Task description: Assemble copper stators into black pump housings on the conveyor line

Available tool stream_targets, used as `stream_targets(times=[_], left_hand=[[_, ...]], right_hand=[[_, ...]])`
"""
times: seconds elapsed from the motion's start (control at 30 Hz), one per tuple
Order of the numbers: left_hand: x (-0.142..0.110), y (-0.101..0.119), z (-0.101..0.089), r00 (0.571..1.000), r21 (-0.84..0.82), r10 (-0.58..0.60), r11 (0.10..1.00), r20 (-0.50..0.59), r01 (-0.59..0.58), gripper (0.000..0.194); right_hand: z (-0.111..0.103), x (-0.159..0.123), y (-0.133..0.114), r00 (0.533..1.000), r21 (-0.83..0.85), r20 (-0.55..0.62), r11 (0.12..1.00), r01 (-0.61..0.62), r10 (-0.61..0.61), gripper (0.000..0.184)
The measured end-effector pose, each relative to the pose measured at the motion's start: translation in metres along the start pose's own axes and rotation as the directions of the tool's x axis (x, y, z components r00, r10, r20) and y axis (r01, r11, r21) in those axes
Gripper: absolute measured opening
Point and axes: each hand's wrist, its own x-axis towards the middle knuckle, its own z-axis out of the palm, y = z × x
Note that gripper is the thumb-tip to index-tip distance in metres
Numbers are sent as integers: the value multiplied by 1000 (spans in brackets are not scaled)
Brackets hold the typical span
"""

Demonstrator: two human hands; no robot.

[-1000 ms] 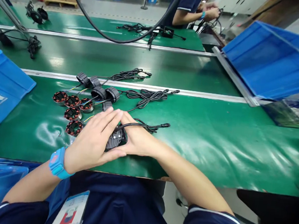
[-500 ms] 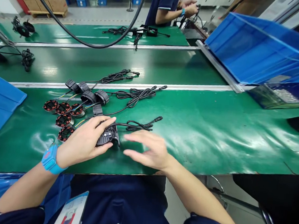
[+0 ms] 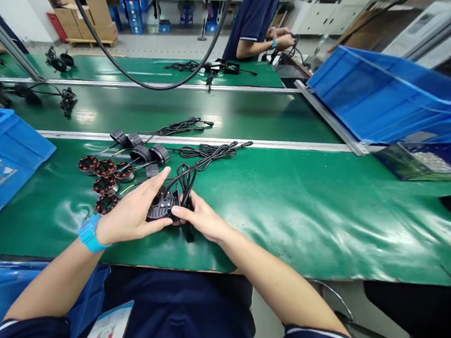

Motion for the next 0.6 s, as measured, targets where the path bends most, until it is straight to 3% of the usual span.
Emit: stream_targets(times=[0.17,0.27,0.33,0.43,0.6], left_hand=[[6,1,4,997,-32,-23,999,-71,20,118],[3,8,12,976,-50,-49,998,-214,39,114],[-5,10,22,956,-47,-84,996,-280,73,99],[-20,3,46,952,-32,-100,995,-290,95,83],[-29,-11,85,971,-42,-93,995,-220,86,74]], right_hand=[[7,-2,5,987,158,-159,987,27,-2,54],[-13,-16,5,942,200,-331,972,122,-50,53],[-39,-27,3,873,209,-480,956,209,-86,54],[-99,-47,-8,693,131,-703,929,347,-159,58],[-218,-85,-46,264,-65,-940,872,486,-217,50]])
